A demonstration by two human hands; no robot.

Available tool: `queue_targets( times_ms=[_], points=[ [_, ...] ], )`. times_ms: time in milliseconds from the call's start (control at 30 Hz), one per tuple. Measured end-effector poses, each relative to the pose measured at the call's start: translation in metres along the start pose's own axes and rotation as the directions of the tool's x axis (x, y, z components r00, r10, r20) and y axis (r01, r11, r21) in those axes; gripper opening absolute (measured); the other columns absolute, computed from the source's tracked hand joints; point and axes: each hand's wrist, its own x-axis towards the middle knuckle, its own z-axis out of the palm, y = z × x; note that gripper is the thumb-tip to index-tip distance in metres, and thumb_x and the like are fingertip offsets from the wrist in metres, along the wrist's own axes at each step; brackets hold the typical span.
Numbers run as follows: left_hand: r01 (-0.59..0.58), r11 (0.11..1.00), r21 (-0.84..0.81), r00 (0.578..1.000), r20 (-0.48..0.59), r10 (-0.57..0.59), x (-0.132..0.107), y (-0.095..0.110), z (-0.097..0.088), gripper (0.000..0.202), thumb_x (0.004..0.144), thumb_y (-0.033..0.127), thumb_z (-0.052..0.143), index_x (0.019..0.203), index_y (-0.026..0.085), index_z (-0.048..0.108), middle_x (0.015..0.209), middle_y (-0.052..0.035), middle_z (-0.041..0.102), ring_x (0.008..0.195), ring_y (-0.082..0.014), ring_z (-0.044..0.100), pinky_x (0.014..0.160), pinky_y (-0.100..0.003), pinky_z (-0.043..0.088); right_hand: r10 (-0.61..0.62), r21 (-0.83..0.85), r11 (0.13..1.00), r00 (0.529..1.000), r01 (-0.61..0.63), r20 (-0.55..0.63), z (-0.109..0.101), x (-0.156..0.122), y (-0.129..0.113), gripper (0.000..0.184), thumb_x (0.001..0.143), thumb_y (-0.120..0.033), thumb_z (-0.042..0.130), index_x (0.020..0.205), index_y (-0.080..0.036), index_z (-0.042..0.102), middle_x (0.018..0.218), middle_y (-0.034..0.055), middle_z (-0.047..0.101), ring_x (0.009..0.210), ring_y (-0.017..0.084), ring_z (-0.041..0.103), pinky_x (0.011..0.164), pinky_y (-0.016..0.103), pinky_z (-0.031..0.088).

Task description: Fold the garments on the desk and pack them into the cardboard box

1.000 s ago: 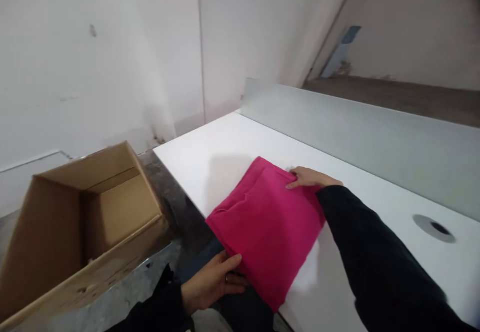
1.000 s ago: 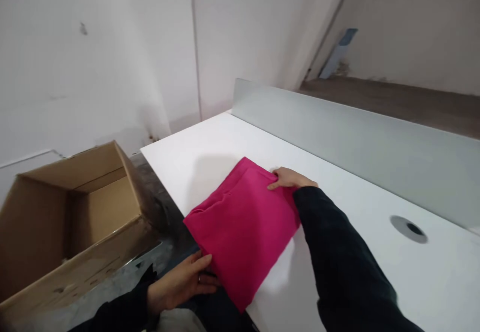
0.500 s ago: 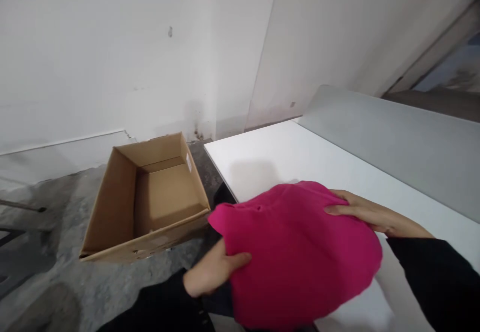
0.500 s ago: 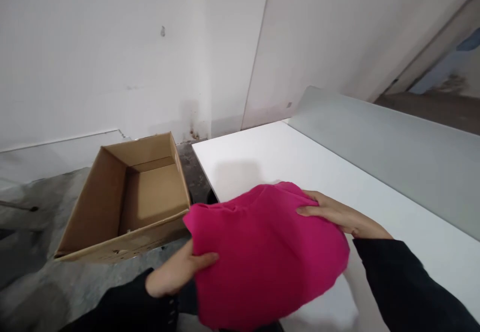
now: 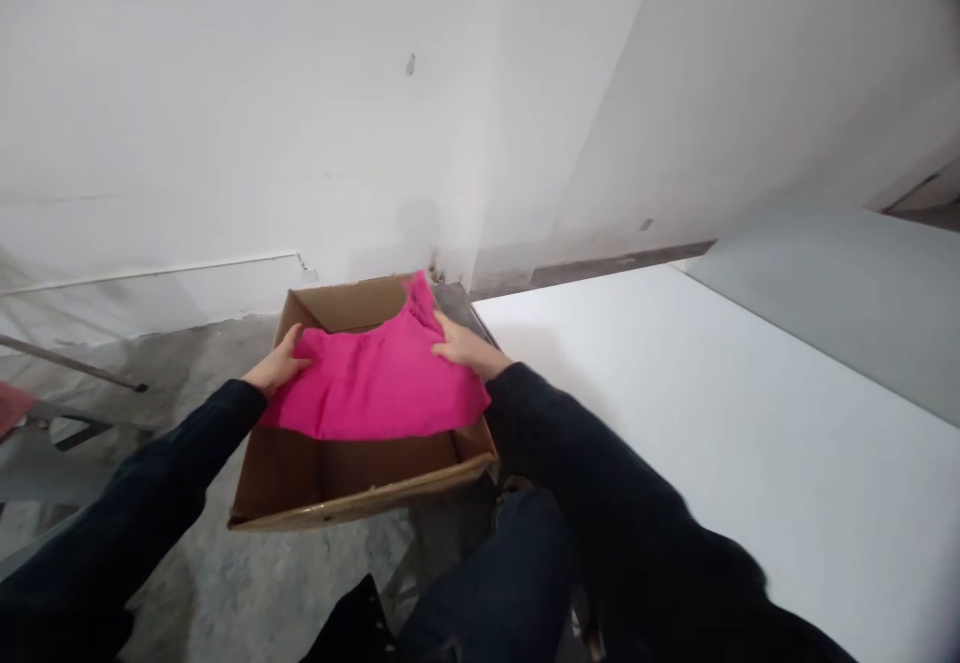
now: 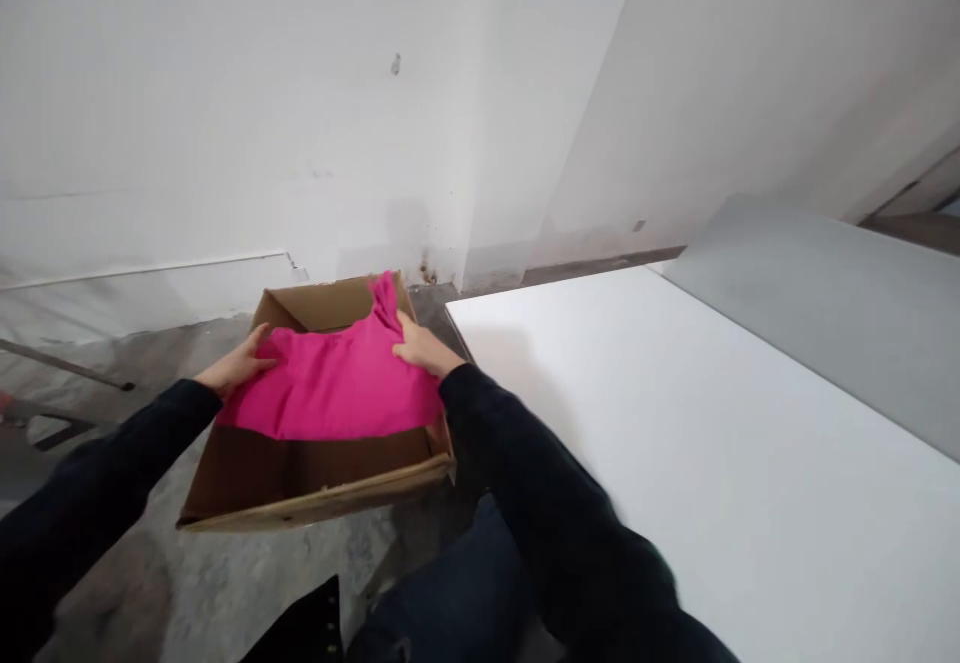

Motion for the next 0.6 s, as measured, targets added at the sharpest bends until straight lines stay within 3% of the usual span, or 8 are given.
queue_targets(
  times_ms=[100, 200, 300, 467, 600],
  points=[
    [-0.049, 0.967, 0.251, 0.999, 0.016, 0.046, 0.029, -0.03, 0.001, 0.074, 0.071, 0.003, 0.06, 0.142, 0.005, 0.042, 0.142, -0.0212, 0.052, 0.127, -0.0333, 0.052, 0.109, -0.042, 0.039, 0.138, -0.159, 0.979, 0.987, -0.124, 0.078, 0.041, 0.034, 0.026, 0.083, 0.073, -0.008, 0.056, 0.152, -0.011, 0.029, 0.137, 0.0179, 0.056, 0.118, 0.03, 0.06, 0.102, 0.041, 0.043],
    [-0.054, 0.879, 0.473, 0.997, 0.075, 0.021, 0.05, -0.043, 0.001, 0.08, 0.075, 0.005, 0.055, 0.151, 0.006, 0.029, 0.14, -0.0208, 0.055, 0.126, -0.0342, 0.055, 0.108, -0.042, 0.039, 0.19, -0.279, 0.948, 0.976, -0.155, 0.103, 0.06, 0.056, 0.041, 0.083, 0.076, -0.008, 0.056, 0.153, -0.01, 0.026, 0.132, 0.0214, 0.06, 0.112, 0.032, 0.064, 0.095, 0.04, 0.047],
    [-0.008, 0.797, 0.604, 0.997, 0.067, -0.041, 0.072, -0.049, 0.001, 0.082, 0.078, 0.005, 0.051, 0.154, 0.008, 0.021, 0.135, -0.021, 0.058, 0.124, -0.0345, 0.057, 0.104, -0.043, 0.043, 0.195, -0.333, 0.931, 0.976, -0.153, 0.095, 0.068, 0.078, 0.048, 0.082, 0.08, -0.01, 0.054, 0.155, -0.012, 0.021, 0.127, 0.0222, 0.062, 0.11, 0.032, 0.065, 0.092, 0.04, 0.048],
    [0.081, 0.731, 0.678, 0.993, 0.005, -0.115, 0.11, -0.064, 0.0, 0.083, 0.078, 0.0, 0.048, 0.155, 0.006, 0.015, 0.131, -0.0242, 0.06, 0.116, -0.0322, 0.063, 0.1, -0.038, 0.047, 0.186, -0.367, 0.919, 0.979, -0.145, 0.08, 0.075, 0.115, 0.059, 0.081, 0.086, -0.011, 0.051, 0.157, -0.012, 0.012, 0.137, 0.023, 0.055, 0.124, 0.03, 0.057, 0.101, 0.039, 0.042],
    [0.092, 0.694, 0.715, 0.992, -0.009, -0.122, 0.126, -0.079, 0.005, 0.083, 0.081, 0.001, 0.047, 0.155, 0.006, 0.009, 0.125, -0.0221, 0.064, 0.114, -0.0287, 0.064, 0.099, -0.036, 0.048, 0.2, -0.445, 0.882, 0.978, -0.155, 0.056, 0.081, 0.131, 0.074, 0.08, 0.089, -0.016, 0.051, 0.157, -0.011, 0.01, 0.133, 0.0223, 0.058, 0.121, 0.029, 0.059, 0.097, 0.036, 0.044]
  ],
)
